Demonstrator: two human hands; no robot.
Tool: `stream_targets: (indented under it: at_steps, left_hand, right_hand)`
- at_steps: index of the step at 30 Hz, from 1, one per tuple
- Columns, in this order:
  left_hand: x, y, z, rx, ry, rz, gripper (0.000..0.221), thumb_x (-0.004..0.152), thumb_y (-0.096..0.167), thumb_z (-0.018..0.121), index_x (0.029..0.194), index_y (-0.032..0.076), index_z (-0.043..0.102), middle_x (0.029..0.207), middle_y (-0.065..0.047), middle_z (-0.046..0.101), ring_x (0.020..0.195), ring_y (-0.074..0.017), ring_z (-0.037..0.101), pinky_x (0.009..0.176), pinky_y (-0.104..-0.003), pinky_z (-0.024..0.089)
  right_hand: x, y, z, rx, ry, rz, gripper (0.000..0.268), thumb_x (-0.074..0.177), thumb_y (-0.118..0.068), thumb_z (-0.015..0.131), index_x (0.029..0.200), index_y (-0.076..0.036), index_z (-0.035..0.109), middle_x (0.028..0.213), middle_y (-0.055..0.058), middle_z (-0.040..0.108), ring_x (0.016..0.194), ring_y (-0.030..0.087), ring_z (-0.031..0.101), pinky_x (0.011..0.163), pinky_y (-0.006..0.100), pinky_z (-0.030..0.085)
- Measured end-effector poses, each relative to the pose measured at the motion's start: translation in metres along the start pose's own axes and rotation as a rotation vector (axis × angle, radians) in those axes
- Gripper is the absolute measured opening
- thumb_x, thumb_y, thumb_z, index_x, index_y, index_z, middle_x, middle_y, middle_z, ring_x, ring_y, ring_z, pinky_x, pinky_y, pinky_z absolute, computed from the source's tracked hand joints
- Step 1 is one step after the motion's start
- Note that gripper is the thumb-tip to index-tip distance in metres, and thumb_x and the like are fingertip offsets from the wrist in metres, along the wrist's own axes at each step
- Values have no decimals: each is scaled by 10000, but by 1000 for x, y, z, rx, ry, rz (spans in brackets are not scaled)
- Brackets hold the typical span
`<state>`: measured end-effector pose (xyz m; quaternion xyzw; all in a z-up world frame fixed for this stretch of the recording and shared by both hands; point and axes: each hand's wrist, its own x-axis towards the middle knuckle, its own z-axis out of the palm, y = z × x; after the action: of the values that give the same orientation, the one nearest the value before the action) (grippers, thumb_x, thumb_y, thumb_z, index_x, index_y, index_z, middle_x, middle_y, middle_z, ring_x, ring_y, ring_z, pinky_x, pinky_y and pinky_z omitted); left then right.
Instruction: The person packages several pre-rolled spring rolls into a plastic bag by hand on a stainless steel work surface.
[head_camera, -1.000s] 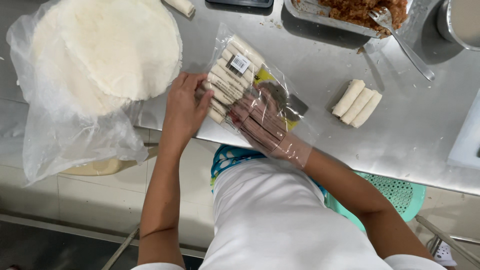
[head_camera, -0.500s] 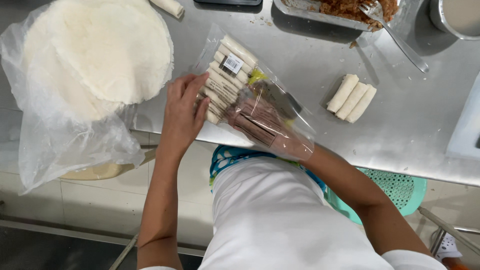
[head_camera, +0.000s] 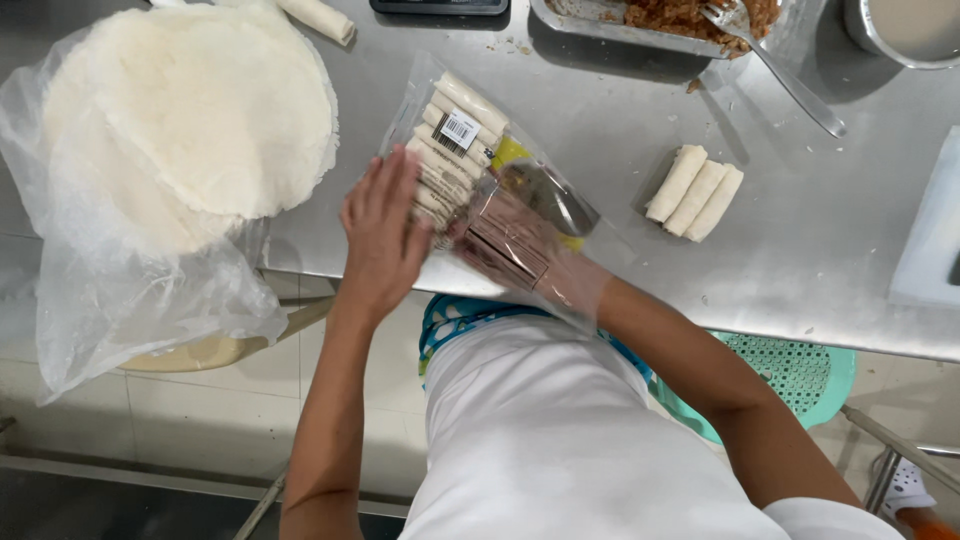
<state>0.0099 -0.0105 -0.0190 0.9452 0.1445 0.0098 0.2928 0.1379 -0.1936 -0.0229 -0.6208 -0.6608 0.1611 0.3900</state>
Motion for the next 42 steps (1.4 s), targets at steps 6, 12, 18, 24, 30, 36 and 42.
stream_targets:
  at_steps: [6,12,18,24,30,36,42]
  left_hand:
    - [29,1,-25,-294,222,-158,217,1098,237,593,1248,164,732,988,-38,611,919,-218,640,809,-350,508]
    - [37,35,-19,162,168,-40,716,1001,388,748,1590,151,418,1379,-280,460,1245,-482,469,1027,-570,459]
    - [46,39,15,470,115,138,585,1084,544,460,1628,350,367,1680,-158,279,1509,-511,215,1111,-720,258]
    - [86,121,110,-222,167,306,385,981,156,679,1343,53,600,1313,-147,500,1298,-371,530,1131,-446,435]
    - [101,161,165,-391,-54,290,582,908,187,709,1462,103,551,1218,-151,641,1139,-381,680,976,-461,543]
    - [86,188,141,-1151,-183,36,513,819,70,851,1310,79,704,1170,-86,708,975,-127,695,844,-237,615]
    - [74,216,117,-1012,-145,80,431,912,118,806,1329,96,700,1228,-143,712,1083,-190,720,875,-305,619]
  right_hand:
    - [-1,1,2,-238,-60,-95,458,1137,-124,353,1583,-25,379,1573,42,476,1498,201,386,1301,306,255]
    - [-10,7,-2,-490,-114,-159,454,1134,-34,350,1583,25,381,1554,68,501,1497,209,371,1291,263,240]
    - [-96,-23,-89,253,-414,383,411,986,-344,572,1389,-282,626,1272,-14,689,1185,284,657,966,427,541]
    - [-176,10,-126,-180,461,1096,541,1048,-280,756,1493,-42,562,886,201,684,714,354,685,612,439,522]
    - [-198,6,-111,259,879,1067,451,907,74,780,1277,-115,605,1031,78,677,918,159,701,761,229,587]
    - [-195,-6,-102,742,1223,790,607,753,149,811,1321,58,619,995,178,721,882,216,755,804,323,665]
    - [-189,-13,-110,652,1235,802,569,746,179,818,1277,114,625,1010,210,721,913,226,740,815,353,665]
